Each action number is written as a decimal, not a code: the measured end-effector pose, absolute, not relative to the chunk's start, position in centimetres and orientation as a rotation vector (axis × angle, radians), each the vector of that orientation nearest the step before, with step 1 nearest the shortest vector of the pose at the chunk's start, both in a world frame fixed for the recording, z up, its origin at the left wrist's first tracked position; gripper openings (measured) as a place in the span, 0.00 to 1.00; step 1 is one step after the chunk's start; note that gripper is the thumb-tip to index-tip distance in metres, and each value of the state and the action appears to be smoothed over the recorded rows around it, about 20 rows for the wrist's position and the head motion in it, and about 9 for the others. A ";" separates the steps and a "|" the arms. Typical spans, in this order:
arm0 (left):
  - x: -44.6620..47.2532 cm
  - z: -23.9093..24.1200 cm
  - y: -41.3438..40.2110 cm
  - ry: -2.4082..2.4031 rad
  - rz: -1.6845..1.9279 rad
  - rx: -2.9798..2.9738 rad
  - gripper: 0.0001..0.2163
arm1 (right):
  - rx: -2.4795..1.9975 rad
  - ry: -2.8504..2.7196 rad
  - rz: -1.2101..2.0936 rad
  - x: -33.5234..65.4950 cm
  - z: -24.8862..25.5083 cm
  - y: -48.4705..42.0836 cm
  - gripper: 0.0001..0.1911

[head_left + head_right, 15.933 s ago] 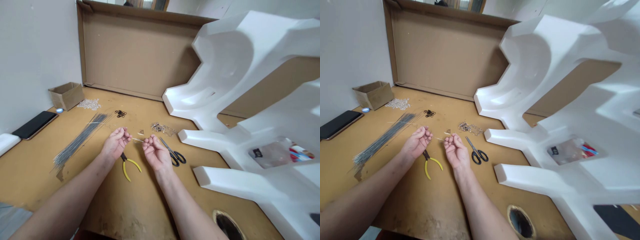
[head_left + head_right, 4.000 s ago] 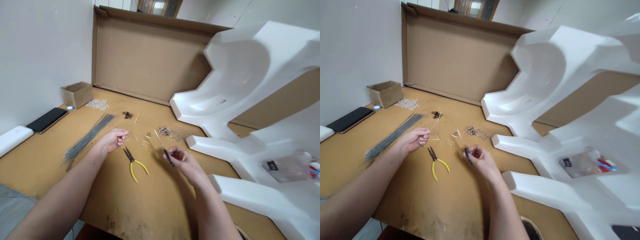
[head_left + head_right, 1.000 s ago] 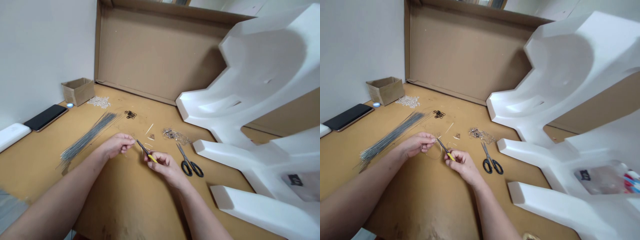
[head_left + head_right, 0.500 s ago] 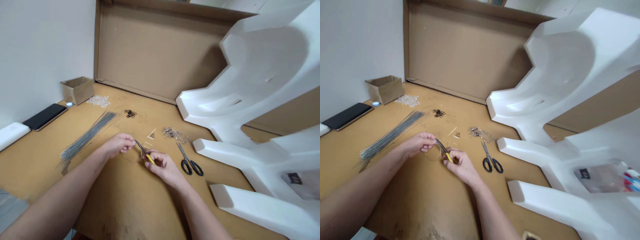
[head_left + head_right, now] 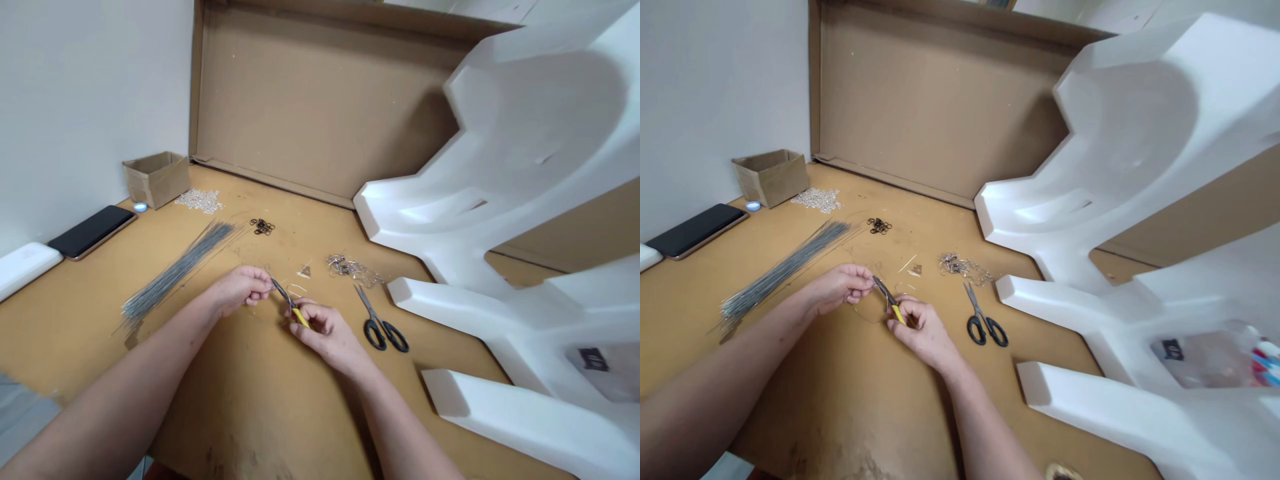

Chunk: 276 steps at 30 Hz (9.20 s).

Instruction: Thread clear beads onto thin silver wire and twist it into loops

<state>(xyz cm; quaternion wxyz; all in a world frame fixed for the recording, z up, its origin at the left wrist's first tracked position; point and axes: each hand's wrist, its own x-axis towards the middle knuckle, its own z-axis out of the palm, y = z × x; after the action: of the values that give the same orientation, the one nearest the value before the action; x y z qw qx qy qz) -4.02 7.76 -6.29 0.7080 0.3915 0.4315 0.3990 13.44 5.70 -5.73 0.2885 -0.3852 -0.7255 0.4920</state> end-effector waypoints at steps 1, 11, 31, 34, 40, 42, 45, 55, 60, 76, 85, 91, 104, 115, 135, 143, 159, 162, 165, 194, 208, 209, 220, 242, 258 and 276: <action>-4.0 -6.2 7.7 0.964 0.886 0.863 0.06 | -1.027 -1.932 1.315 13.4 -5.8 5.7 0.14; -4.1 -6.4 7.6 1.058 0.816 0.914 0.08 | -1.022 -1.892 1.377 13.1 -6.0 5.7 0.13; -4.2 -6.4 7.5 1.028 0.798 0.921 0.08 | -1.165 -1.630 1.509 12.2 -6.8 5.4 0.15; -4.3 -6.4 7.5 1.031 0.807 0.910 0.07 | -1.155 -1.583 1.528 12.2 -6.8 5.5 0.15; -4.3 -6.4 7.5 1.051 0.815 0.931 0.07 | -1.101 -1.475 1.626 12.1 -7.3 5.6 0.12; -4.3 -6.3 7.5 1.068 0.799 0.935 0.08 | -1.089 -1.451 1.668 12.2 -7.5 5.6 0.11; -4.3 -6.0 7.3 1.093 0.774 0.942 0.08 | -1.066 -1.421 1.711 12.2 -7.6 5.7 0.11; -4.4 -5.9 7.2 1.030 0.728 0.940 0.05 | -1.096 -1.506 1.600 11.8 -7.3 5.5 0.14; -4.3 -6.1 7.3 1.055 0.739 0.933 0.06 | -1.186 -1.626 1.458 11.6 -7.0 5.3 0.18; -4.4 -6.5 7.4 1.026 0.798 0.977 0.06 | -1.195 -1.713 1.326 11.9 -7.3 5.1 0.18; -3.9 -6.8 7.5 1.096 0.838 1.018 0.08 | -1.230 -1.858 1.198 12.4 -8.2 5.4 0.16; -3.8 -6.6 7.4 1.099 0.853 1.017 0.07 | -1.220 -1.880 1.168 12.3 -8.2 5.3 0.13; -3.3 -6.5 7.1 1.076 0.852 1.049 0.06 | -1.261 -1.964 1.133 11.9 -6.4 5.0 0.07; -2.9 -6.6 7.1 1.070 0.899 1.042 0.06 | -1.422 -2.029 0.806 11.3 -7.2 5.0 0.11; -2.7 -6.3 6.9 1.085 0.890 1.043 0.07 | -1.324 -2.036 0.834 11.7 -7.5 5.2 0.15; -2.6 -6.4 6.9 1.085 0.884 1.050 0.06 | -1.355 -2.079 0.751 11.9 -7.2 5.1 0.15; -2.9 -5.9 6.6 1.174 0.855 1.068 0.05 | -1.416 -2.301 0.224 11.8 -7.4 5.3 0.14; -3.0 -5.9 6.6 1.159 0.851 1.084 0.05 | -1.394 -2.270 0.356 11.8 -7.1 5.2 0.14; -3.2 -5.9 6.6 1.115 0.864 1.104 0.04 | -1.337 -2.183 0.634 11.7 -6.7 4.9 0.16; -2.2 -6.2 6.4 1.185 0.880 0.971 0.04 | -1.295 -2.200 0.755 12.3 -6.5 5.0 0.16; -1.8 -6.3 6.4 1.182 0.925 0.877 0.05 | -1.584 -2.416 0.054 11.8 -6.8 5.1 0.11; -1.8 -6.3 6.4 1.188 0.934 0.863 0.05 | -1.595 -2.402 0.026 11.8 -6.8 5.0 0.12; -2.0 -5.8 6.1 1.078 1.005 0.913 0.04 | -1.386 -2.154 0.687 11.9 -6.2 4.4 0.14; -1.3 -5.9 6.1 1.257 1.048 0.792 0.06 | -1.674 -2.298 0.180 11.1 -6.6 5.4 0.08; -1.3 -5.1 5.3 1.168 1.071 0.888 0.05 | -1.735 -2.123 0.474 11.8 -6.4 5.9 0.08; -4.4 -5.8 7.7 0.888 1.180 0.506 0.06 | -1.886 -2.061 0.749 14.6 -4.5 6.1 0.15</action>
<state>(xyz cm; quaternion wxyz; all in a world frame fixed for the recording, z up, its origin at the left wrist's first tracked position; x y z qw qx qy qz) -4.45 7.72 -5.85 0.7106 0.2283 0.4001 0.5319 14.57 6.07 -4.52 0.1242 -0.6468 -0.7072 0.2571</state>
